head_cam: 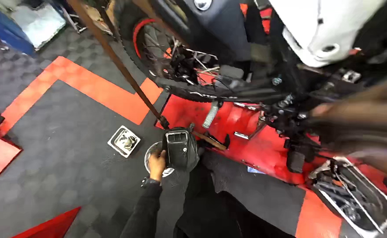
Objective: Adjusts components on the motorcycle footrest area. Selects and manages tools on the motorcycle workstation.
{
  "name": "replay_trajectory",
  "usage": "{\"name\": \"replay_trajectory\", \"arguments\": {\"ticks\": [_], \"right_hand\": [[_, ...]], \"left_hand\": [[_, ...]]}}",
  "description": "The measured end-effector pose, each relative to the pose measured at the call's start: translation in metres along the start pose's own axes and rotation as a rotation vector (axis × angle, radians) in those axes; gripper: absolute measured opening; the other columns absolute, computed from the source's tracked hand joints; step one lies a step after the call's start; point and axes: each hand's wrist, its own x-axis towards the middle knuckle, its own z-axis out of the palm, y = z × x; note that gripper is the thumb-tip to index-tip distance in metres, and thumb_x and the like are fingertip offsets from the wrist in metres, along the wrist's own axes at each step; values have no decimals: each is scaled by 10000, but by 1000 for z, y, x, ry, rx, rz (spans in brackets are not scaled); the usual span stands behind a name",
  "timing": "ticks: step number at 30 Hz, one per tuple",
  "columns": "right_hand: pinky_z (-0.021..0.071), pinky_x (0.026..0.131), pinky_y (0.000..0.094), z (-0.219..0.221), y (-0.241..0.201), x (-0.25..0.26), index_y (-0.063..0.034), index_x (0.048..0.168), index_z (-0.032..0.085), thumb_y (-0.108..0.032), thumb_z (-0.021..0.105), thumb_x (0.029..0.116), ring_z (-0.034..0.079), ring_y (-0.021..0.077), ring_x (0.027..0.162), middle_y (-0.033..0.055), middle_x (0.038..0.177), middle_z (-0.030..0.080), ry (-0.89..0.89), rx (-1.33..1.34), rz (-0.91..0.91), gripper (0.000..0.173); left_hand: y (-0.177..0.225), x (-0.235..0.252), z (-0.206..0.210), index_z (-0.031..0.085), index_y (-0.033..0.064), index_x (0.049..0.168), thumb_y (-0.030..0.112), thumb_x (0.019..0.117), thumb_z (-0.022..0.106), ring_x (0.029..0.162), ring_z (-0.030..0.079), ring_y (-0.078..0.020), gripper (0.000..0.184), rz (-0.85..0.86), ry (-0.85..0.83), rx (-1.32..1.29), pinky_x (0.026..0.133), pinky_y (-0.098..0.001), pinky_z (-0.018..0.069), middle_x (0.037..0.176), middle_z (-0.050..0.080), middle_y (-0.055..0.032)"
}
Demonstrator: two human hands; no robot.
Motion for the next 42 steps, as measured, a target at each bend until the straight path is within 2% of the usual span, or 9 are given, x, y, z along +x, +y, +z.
{"name": "replay_trajectory", "arguments": {"ticks": [2,5,10,14,16,20,23,32,42], "right_hand": [[577,811,416,41,-19,-43,-223,1242,711,-439,557,1014,698,164,924,-3,1036,734,-35,30,59,350],[611,884,354,141,-46,-132,-219,1313,682,-410,563,1034,705,93,1017,-36,1138,738,24,316,488,359],[596,864,542,281,-147,-276,-157,1392,622,-370,611,1014,731,248,974,63,1114,747,-184,490,1394,434],[529,920,666,311,-235,-325,-218,1446,579,-408,624,989,704,353,1071,102,1188,733,-458,772,1745,497],[536,930,654,319,-267,-342,-209,1443,574,-428,641,977,709,340,1062,98,1180,736,-400,819,1854,519],[587,903,553,333,-326,-355,-98,1376,616,-350,654,992,740,277,966,116,1106,752,129,711,2178,461],[593,933,495,356,-364,-349,-50,1370,600,-314,638,1009,734,250,1001,136,1145,737,339,739,2312,449],[575,941,526,427,-446,-300,-48,1389,586,-376,627,1008,730,285,995,162,1118,738,156,1227,2381,505],[612,849,472,401,-431,-319,-48,1371,593,-316,626,1011,732,239,949,135,1120,732,368,1128,2493,450]], "left_hand": [[0,13,53,692,36,1255,295,1032,602,1083,686,-370,353,-13,-28,10,974,-615,524,1137,718,-215],[12,24,117,685,41,1272,314,1029,608,1121,675,-393,373,21,-131,107,1001,-630,505,1176,708,-228],[48,18,217,652,-7,1291,248,1013,635,1167,663,-361,377,146,-377,202,1043,-572,504,1220,690,-235],[62,-26,285,590,-48,1321,190,1006,647,1127,649,-388,399,57,-554,189,964,-568,538,1237,645,-278],[66,-37,314,611,-38,1307,198,1005,646,1100,655,-408,386,65,-570,278,943,-591,536,1209,656,-284],[69,-32,347,627,-14,1316,279,1013,628,1206,606,-445,421,162,-551,565,1028,-618,475,1271,635,-299],[58,-11,362,626,14,1321,297,1005,647,1167,627,-451,425,233,-520,557,990,-643,494,1247,649,-288],[67,3,364,677,82,1273,380,930,751,1137,678,-319,461,396,-503,590,1009,-583,516,1171,728,-146],[79,31,350,705,158,1245,347,961,701,1077,713,-281,341,648,-536,786,992,-598,515,1090,769,-62]]}}
